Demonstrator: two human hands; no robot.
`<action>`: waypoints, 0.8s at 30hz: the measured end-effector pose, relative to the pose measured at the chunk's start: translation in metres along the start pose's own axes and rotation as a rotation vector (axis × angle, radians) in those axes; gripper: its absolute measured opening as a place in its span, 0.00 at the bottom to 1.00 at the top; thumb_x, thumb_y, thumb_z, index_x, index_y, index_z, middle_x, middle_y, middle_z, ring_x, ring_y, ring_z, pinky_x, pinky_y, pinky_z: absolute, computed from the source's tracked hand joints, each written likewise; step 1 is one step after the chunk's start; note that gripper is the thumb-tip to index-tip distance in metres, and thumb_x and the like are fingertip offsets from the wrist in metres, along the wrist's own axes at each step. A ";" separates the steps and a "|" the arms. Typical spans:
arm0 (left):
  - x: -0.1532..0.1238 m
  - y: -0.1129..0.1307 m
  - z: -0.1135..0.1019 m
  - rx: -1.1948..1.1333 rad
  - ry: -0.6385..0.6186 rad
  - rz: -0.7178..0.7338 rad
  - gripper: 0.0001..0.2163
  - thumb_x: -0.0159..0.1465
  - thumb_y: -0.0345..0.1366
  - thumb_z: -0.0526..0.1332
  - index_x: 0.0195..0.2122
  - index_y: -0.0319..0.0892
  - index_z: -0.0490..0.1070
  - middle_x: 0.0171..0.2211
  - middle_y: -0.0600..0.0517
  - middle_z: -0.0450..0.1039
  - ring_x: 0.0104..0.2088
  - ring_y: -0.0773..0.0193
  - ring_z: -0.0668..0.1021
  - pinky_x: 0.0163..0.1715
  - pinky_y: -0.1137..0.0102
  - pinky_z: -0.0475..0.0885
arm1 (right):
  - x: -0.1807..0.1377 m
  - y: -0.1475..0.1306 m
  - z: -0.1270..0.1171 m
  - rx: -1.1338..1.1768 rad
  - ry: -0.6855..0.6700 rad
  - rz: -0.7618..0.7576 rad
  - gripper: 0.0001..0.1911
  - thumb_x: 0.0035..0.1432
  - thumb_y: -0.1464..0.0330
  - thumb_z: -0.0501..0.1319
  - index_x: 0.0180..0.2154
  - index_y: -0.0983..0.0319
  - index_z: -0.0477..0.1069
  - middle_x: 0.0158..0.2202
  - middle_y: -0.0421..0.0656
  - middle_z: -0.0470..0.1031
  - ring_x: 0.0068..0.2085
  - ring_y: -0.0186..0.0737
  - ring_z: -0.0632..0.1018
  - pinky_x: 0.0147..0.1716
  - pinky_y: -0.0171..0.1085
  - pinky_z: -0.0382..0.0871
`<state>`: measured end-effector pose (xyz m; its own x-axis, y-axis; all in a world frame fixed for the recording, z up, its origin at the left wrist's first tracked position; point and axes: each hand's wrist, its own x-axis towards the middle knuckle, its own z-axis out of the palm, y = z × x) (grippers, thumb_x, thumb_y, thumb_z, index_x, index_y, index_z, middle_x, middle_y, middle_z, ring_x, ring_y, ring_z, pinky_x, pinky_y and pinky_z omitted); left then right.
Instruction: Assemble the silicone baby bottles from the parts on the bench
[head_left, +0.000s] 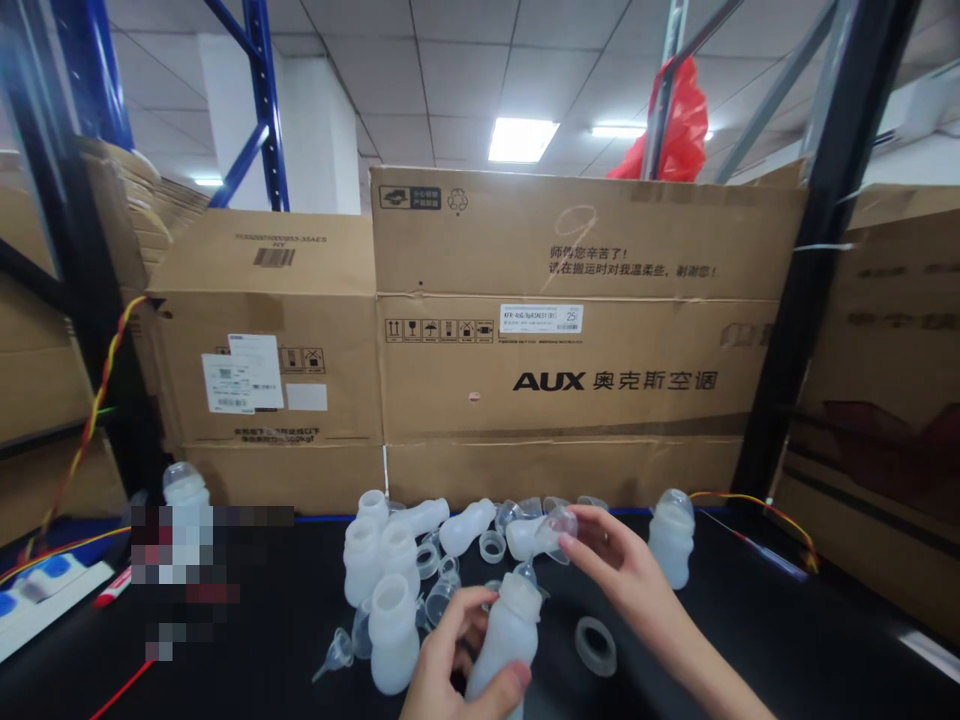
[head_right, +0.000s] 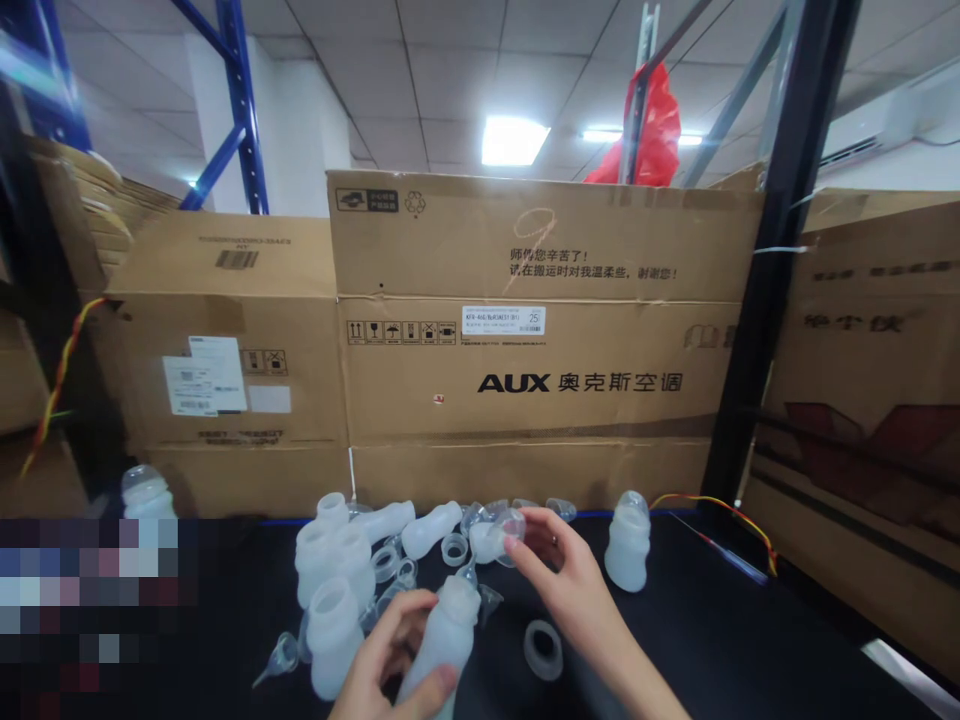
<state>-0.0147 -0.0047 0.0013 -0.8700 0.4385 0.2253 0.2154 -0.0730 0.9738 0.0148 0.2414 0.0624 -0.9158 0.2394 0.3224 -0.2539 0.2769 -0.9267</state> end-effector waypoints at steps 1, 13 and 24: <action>0.000 -0.001 0.000 -0.010 -0.006 0.003 0.32 0.54 0.62 0.71 0.52 0.46 0.73 0.36 0.52 0.78 0.35 0.65 0.77 0.34 0.76 0.67 | 0.000 -0.004 0.000 0.099 -0.021 0.023 0.32 0.60 0.46 0.68 0.53 0.64 0.71 0.52 0.51 0.76 0.52 0.48 0.78 0.55 0.41 0.75; 0.000 0.005 -0.009 -0.102 -0.051 0.016 0.31 0.60 0.62 0.67 0.55 0.42 0.77 0.53 0.44 0.80 0.53 0.51 0.80 0.54 0.68 0.75 | -0.023 -0.001 0.019 0.297 -0.424 -0.032 0.24 0.67 0.56 0.69 0.61 0.54 0.70 0.58 0.46 0.71 0.57 0.41 0.75 0.60 0.40 0.71; -0.003 0.012 -0.008 -0.550 -0.138 -0.338 0.27 0.55 0.56 0.75 0.43 0.35 0.82 0.28 0.44 0.82 0.27 0.59 0.81 0.27 0.74 0.71 | -0.031 0.000 0.016 0.330 -0.547 -0.077 0.22 0.69 0.56 0.68 0.59 0.55 0.69 0.59 0.47 0.71 0.61 0.44 0.73 0.64 0.45 0.66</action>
<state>-0.0130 -0.0137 0.0124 -0.7770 0.6260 -0.0663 -0.3499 -0.3420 0.8722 0.0383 0.2193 0.0496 -0.8955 -0.3027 0.3262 -0.3277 -0.0473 -0.9436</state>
